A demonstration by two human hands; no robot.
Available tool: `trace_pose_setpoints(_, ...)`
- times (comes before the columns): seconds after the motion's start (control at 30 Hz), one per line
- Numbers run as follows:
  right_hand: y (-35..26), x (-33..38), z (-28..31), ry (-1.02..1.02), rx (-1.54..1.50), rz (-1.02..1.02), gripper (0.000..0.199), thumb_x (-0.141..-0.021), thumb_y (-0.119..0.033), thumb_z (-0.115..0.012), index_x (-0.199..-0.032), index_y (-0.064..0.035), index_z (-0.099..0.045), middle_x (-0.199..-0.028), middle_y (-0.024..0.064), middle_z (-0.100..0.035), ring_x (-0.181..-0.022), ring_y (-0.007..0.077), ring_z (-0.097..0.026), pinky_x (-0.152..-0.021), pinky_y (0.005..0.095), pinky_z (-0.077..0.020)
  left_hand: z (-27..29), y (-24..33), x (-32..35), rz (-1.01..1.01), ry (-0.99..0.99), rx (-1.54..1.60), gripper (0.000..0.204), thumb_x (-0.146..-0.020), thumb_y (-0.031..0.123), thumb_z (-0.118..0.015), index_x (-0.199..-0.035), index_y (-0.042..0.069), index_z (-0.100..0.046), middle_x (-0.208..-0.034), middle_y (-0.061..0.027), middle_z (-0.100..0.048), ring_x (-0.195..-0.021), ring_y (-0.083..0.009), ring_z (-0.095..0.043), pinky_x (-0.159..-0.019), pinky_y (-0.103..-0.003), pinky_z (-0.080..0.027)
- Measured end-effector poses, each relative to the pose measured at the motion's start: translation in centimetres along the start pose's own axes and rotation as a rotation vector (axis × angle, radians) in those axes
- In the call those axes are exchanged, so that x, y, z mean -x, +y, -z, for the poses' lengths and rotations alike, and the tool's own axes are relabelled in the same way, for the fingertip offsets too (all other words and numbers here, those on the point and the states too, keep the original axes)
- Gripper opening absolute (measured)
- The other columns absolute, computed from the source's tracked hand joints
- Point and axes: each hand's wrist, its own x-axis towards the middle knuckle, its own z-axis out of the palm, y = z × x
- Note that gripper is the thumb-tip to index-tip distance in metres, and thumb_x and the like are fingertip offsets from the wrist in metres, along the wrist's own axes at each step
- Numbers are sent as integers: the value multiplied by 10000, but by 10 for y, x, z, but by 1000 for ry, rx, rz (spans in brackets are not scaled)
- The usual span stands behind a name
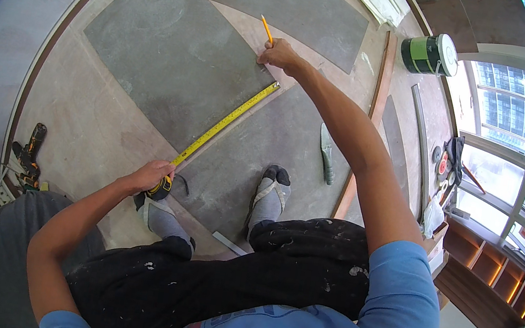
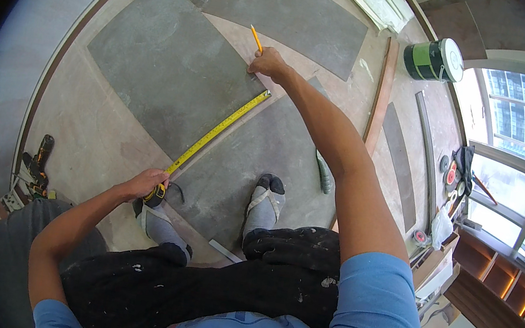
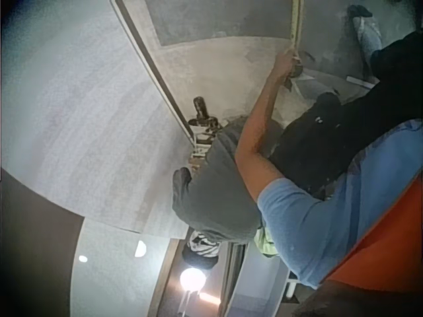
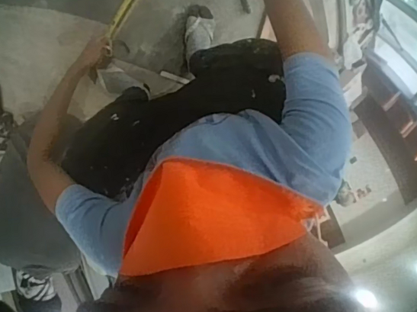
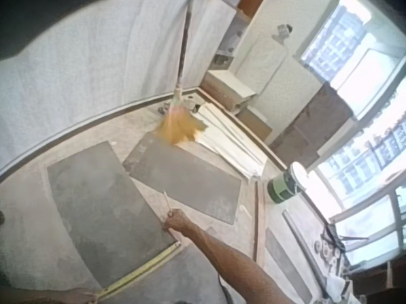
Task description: The person applies adhesive to the interior of a curved wooden cabinet using a brush, then inserts a white panel into the cabinet. The person then measures and marks a wooden strip on the floor using a tape measure and pencil.
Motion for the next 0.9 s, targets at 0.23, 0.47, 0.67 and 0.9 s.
trace_pose_setpoints(0.23, 2, 1, 3, -1, -45, -8, 416, -676, -62, -828, -716, -165, -426, -748, -23, -502, -692, 120, -522, -606, 295, -423, -1, 10, -2, -5, -2, 35, 386, -1083, 359, -472, -846, 93, -624, -831, 9, -553, -796, -106, -497, -755, -279, -424)
trace_pose_setpoints(0.47, 3, -2, 1, -3, -158, -51, 334, -697, -44, -816, -767, -108, -496, -789, 12, -571, -677, 133, -605, -592, 300, -524, -2, 6, -8, 38, 7, 61, 394, -1088, 375, -461, -862, 96, -621, -814, 12, -557, -752, -100, -510, -715, -275, -434)
trace_pose_setpoints(0.67, 4, -6, 1, -22, -134, -46, 338, -686, -47, -833, -835, -86, -532, -810, 37, -591, -692, 153, -637, -600, 310, -550, -6, 2, -10, 27, 18, 70, 389, -1092, 384, -446, -891, 101, -621, -832, 11, -571, -755, -92, -532, -706, -273, -450)
trace_pose_setpoints(0.9, 20, -22, -2, -31, -152, -14, 346, -678, -67, -841, -844, -74, -538, -814, 50, -614, -705, 175, -664, -613, 318, -573, -4, -17, -31, 80, 101, -82, 444, -1055, 394, -499, -833, 53, -676, -806, -60, -647, -728, -163, -587, -694, -334, -480)
